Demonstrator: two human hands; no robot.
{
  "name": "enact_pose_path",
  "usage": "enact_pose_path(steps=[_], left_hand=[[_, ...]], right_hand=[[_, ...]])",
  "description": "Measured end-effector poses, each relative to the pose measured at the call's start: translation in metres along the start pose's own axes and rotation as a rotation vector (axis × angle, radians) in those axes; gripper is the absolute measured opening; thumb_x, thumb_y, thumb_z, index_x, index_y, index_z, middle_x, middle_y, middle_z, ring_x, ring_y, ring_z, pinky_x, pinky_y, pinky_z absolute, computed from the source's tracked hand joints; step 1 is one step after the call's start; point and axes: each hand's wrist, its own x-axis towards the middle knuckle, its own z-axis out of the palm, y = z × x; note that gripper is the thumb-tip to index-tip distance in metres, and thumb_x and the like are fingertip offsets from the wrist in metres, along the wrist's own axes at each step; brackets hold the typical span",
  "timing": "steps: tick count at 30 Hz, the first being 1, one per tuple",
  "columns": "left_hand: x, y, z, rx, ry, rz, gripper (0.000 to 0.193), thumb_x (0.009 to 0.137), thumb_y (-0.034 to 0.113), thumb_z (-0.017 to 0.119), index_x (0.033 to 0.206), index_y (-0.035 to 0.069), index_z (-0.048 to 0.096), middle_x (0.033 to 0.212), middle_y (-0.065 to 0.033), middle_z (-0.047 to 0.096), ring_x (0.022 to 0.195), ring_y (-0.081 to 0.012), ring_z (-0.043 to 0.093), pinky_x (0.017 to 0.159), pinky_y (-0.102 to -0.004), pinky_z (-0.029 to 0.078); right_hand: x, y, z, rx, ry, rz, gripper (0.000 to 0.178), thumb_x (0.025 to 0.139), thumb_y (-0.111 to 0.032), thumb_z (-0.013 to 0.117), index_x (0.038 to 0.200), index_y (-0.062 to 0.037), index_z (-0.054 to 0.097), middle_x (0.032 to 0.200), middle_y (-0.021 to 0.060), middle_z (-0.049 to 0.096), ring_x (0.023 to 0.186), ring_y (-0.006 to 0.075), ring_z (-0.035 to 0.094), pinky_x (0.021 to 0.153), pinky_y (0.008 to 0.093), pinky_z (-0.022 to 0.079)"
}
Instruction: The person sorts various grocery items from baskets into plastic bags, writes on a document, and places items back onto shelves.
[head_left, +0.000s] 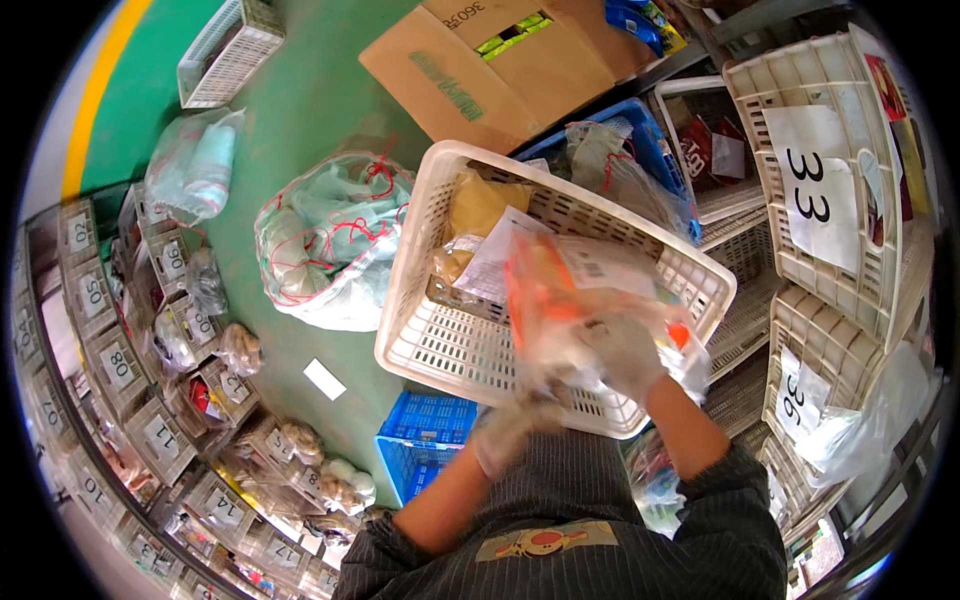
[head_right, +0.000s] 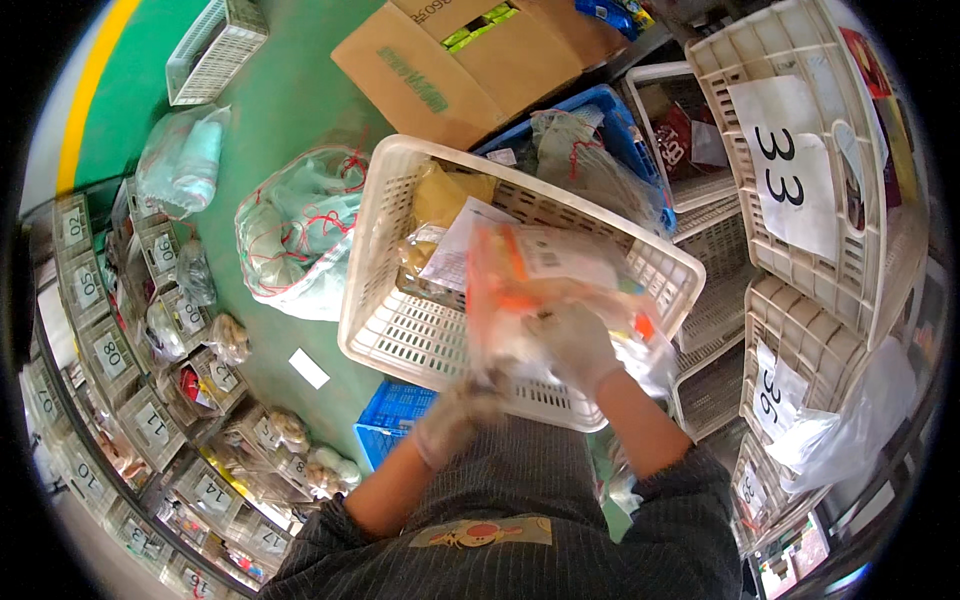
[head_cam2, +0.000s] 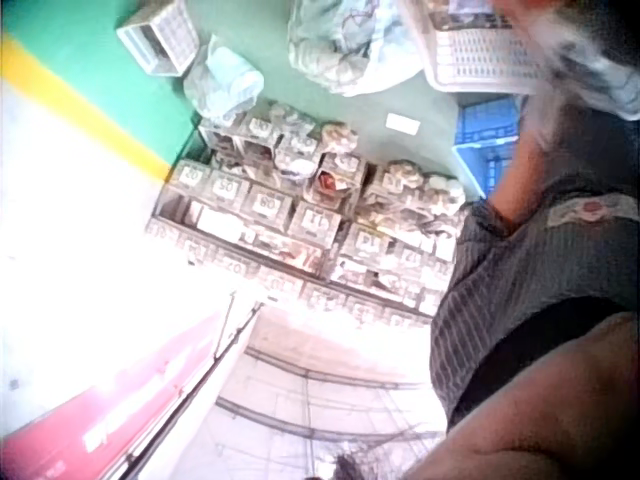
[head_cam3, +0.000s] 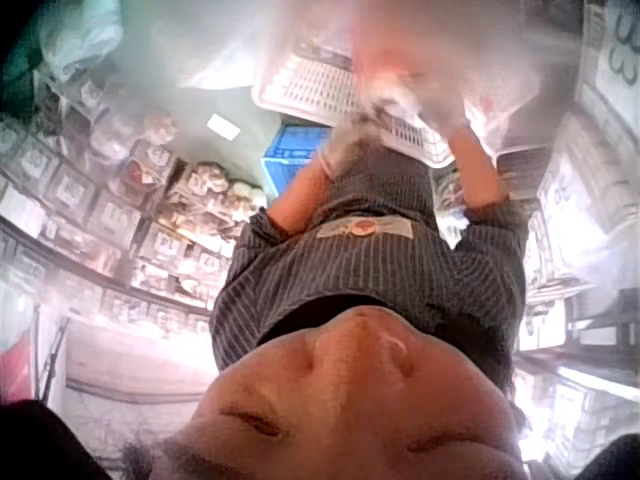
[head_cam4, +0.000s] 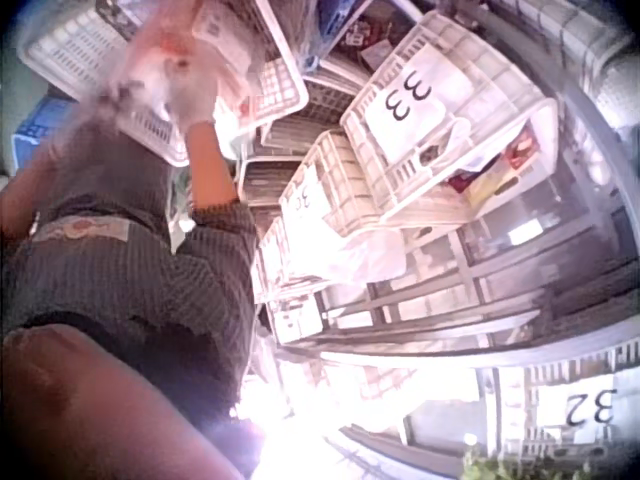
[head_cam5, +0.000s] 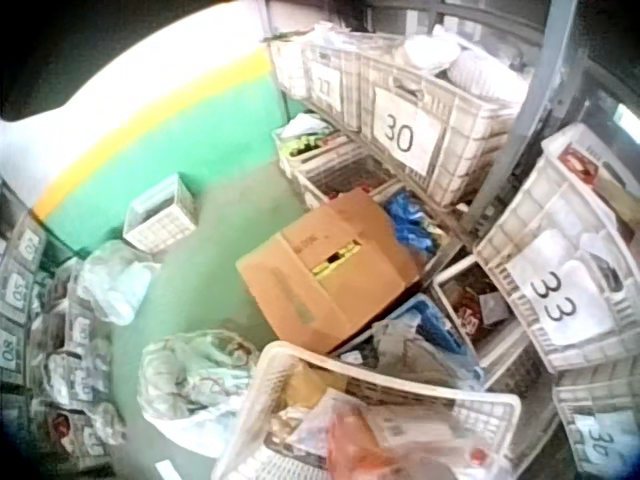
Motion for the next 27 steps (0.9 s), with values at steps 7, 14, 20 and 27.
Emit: enact_pose_path(steps=[7, 14, 20, 27], left_hand=[[0.066, 0.007, -0.075, 0.401, 0.413, 0.057, 0.022, 0.09, 0.015, 0.051, 0.107, 0.005, 0.061, 0.08, -0.0006, 0.052, 0.063, -0.0093, 0.049, 0.054, -0.0234, 0.04], [0.115, -0.049, -0.11, 0.573, 0.498, -0.112, 0.027, 0.089, 0.016, 0.048, 0.105, -0.002, 0.062, 0.093, -0.0138, 0.058, 0.09, -0.0203, 0.056, 0.08, -0.0305, 0.045], [0.126, -0.023, -0.105, 0.325, 0.115, 0.132, 0.037, 0.092, 0.015, 0.041, 0.126, 0.001, 0.048, 0.112, -0.0128, 0.055, 0.106, -0.0213, 0.052, 0.094, -0.0289, 0.041], [0.167, -0.008, -0.069, -0.361, -0.003, 0.185, 0.039, 0.093, 0.014, 0.039, 0.131, 0.006, 0.044, 0.116, -0.0095, 0.055, 0.106, -0.0226, 0.054, 0.094, -0.0346, 0.044]], right_hand=[[0.005, -0.004, 0.036, 0.063, 0.214, 0.092, 0.054, 0.07, -0.017, 0.068, 0.123, -0.0166, 0.056, 0.114, 0.0066, 0.059, 0.106, 0.0306, 0.053, 0.096, 0.0448, 0.037], [-0.04, 0.024, 0.111, -0.016, -0.032, 0.138, 0.055, 0.071, -0.019, 0.068, 0.125, -0.0236, 0.055, 0.11, 0.0106, 0.058, 0.095, 0.029, 0.058, 0.084, 0.0423, 0.046], [-0.05, 0.01, 0.039, 0.22, -0.104, 0.272, 0.058, 0.07, -0.018, 0.07, 0.125, -0.0214, 0.056, 0.099, 0.0129, 0.059, 0.094, 0.0316, 0.059, 0.084, 0.04, 0.048], [-0.055, 0.071, 0.016, 1.37, -0.029, 0.35, 0.054, 0.071, -0.008, 0.066, 0.122, 0.0034, 0.052, 0.107, 0.0062, 0.061, 0.096, 0.0146, 0.057, 0.082, 0.0292, 0.048]])
